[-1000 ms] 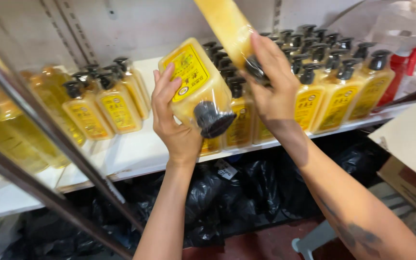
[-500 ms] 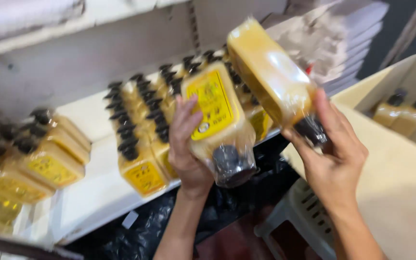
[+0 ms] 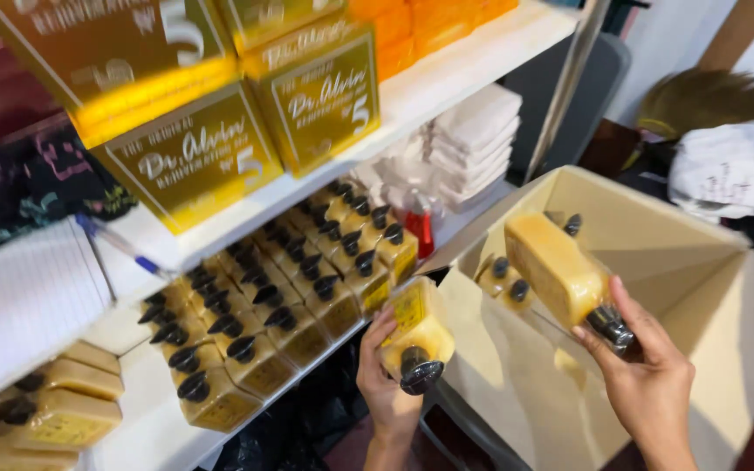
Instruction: Transferring bottles of beauty product from a stockroom shelf into a cardboard box for packing.
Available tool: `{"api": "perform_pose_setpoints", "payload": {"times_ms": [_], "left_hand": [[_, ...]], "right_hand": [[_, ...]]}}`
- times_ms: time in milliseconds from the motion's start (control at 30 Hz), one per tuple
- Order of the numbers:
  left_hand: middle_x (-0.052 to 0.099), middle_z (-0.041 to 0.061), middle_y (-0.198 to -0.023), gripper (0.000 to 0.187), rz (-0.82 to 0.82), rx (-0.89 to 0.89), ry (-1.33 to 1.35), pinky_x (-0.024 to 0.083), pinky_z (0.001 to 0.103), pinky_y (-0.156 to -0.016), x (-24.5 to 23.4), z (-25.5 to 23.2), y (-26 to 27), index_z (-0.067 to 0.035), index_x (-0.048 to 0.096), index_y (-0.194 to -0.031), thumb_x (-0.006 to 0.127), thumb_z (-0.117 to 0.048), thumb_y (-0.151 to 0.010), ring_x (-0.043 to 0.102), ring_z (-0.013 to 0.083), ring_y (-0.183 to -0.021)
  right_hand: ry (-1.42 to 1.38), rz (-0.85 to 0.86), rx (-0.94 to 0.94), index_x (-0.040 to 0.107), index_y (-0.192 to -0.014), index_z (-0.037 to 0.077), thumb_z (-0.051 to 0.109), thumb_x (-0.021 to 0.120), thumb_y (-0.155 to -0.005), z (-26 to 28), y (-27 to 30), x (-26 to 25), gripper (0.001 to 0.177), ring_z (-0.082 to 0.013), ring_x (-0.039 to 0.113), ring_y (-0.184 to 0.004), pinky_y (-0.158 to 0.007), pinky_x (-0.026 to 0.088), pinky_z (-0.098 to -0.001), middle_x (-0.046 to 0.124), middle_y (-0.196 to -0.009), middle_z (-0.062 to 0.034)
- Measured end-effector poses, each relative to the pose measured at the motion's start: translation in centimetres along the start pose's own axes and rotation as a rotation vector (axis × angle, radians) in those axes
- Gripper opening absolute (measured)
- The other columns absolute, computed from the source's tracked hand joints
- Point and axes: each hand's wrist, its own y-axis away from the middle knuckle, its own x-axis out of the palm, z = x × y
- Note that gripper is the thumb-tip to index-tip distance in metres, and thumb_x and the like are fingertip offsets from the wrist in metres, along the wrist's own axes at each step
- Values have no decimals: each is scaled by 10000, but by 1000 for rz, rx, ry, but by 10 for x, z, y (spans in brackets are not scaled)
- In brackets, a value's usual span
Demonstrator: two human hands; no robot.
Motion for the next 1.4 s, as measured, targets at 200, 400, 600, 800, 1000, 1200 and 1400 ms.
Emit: {"api": "perform_pose_setpoints", "payload": {"times_ms": [200,400,600,800,1000,1200,1400], "left_hand": [[670,159,-1361,595,63,-186,-138,537,367,-1049,39,-70,-17,-3,600,-1213,891,12,-693,676,278,-1245],[612,154,-1399,682,115,-357,-18,571,339,-980,85,-118,-21,3,559,-1233,883,50,-634,665,236,-1207],[644,107,-1287,700,67,-546,98,599,328,-938,130,-119,-9,-29,548,-1255,885,35,-644,702,213,-1112],[689,77,-1198,625,33,-629,-35,604,315,-925,188,-109,-11,-36,597,-1222,915,-16,-683,704,177,-1080],[698,75,-1171,661,-104,-693,-105,576,326,-938,251,-29,19,-46,603,-1186,940,-26,-618,697,183,-1074],[716,85,-1089,602,-260,-863,-230,550,319,-897,287,28,45,-52,586,-1168,917,-91,-667,702,188,-998],[714,93,-1023,542,-303,-938,-342,551,327,-871,290,58,64,-44,605,-1082,925,-116,-650,691,197,-937]], "right_hand": [[437,31,175,634,-1441,206,95,837,-778,50,-25,-59,702,-152,703,-1066,-952,538,-318,724,-1262,-127],[533,114,237,641,-1415,255,151,841,-756,72,-41,-115,697,-205,712,-1108,-948,541,-334,718,-1277,-109],[536,209,236,632,-1419,249,155,858,-736,50,-73,-141,726,-239,709,-1128,-936,545,-363,717,-1255,-136],[550,477,290,596,-1427,331,199,875,-706,-68,-131,-126,784,-272,729,-1090,-936,555,-376,731,-1234,-107],[606,695,306,586,-1407,390,209,864,-718,-175,-164,-70,765,-333,691,-1100,-935,549,-416,711,-1242,-101],[567,866,356,573,-1430,361,88,773,-765,-211,-176,-20,746,-358,681,-1091,-923,540,-451,709,-1202,-139],[540,953,255,604,-1395,288,41,770,-726,-265,-180,11,733,-385,668,-1079,-923,532,-454,689,-1209,-182]]}}
